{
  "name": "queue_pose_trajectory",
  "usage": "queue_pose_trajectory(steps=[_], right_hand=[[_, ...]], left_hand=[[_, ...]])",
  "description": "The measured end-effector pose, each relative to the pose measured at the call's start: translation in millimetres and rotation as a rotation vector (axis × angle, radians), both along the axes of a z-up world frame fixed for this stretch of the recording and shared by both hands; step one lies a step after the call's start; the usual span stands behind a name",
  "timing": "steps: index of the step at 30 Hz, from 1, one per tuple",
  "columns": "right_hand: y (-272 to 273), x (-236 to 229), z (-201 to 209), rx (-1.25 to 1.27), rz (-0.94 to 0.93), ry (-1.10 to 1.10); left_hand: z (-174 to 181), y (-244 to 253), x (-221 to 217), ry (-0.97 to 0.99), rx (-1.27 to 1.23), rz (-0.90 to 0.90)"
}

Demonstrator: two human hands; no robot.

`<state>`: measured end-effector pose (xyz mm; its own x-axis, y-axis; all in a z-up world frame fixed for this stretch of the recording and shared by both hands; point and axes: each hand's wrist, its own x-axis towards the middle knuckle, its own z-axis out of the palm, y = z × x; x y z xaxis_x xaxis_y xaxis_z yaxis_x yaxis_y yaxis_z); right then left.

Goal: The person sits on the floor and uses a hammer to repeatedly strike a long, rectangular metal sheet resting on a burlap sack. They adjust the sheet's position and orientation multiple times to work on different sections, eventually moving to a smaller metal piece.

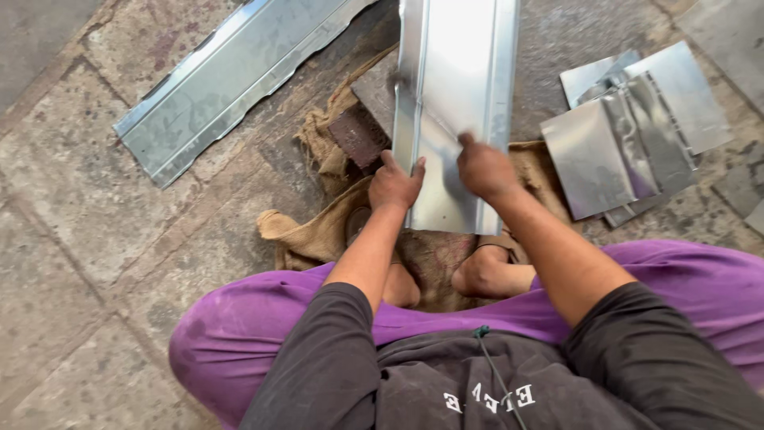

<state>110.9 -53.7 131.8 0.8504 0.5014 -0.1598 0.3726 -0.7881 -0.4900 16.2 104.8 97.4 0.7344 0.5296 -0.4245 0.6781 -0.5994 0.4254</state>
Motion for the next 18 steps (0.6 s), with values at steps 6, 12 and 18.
queue_pose_trajectory(steps=[6, 12, 18], right_hand=[[-4.2, 12.0, 45.9, 0.564, -0.040, -0.228], [-17.4, 20.9, 28.3, 0.822, -0.017, -0.679], [-5.3, -9.6, -4.0, -0.079, -0.034, 0.075]], left_hand=[[-6.9, 0.1, 2.1, -0.053, 0.046, -0.005], [-8.2, 0.8, 1.5, -0.047, -0.003, -0.009], [-2.3, -1.2, 1.5, -0.044, 0.015, -0.016]])
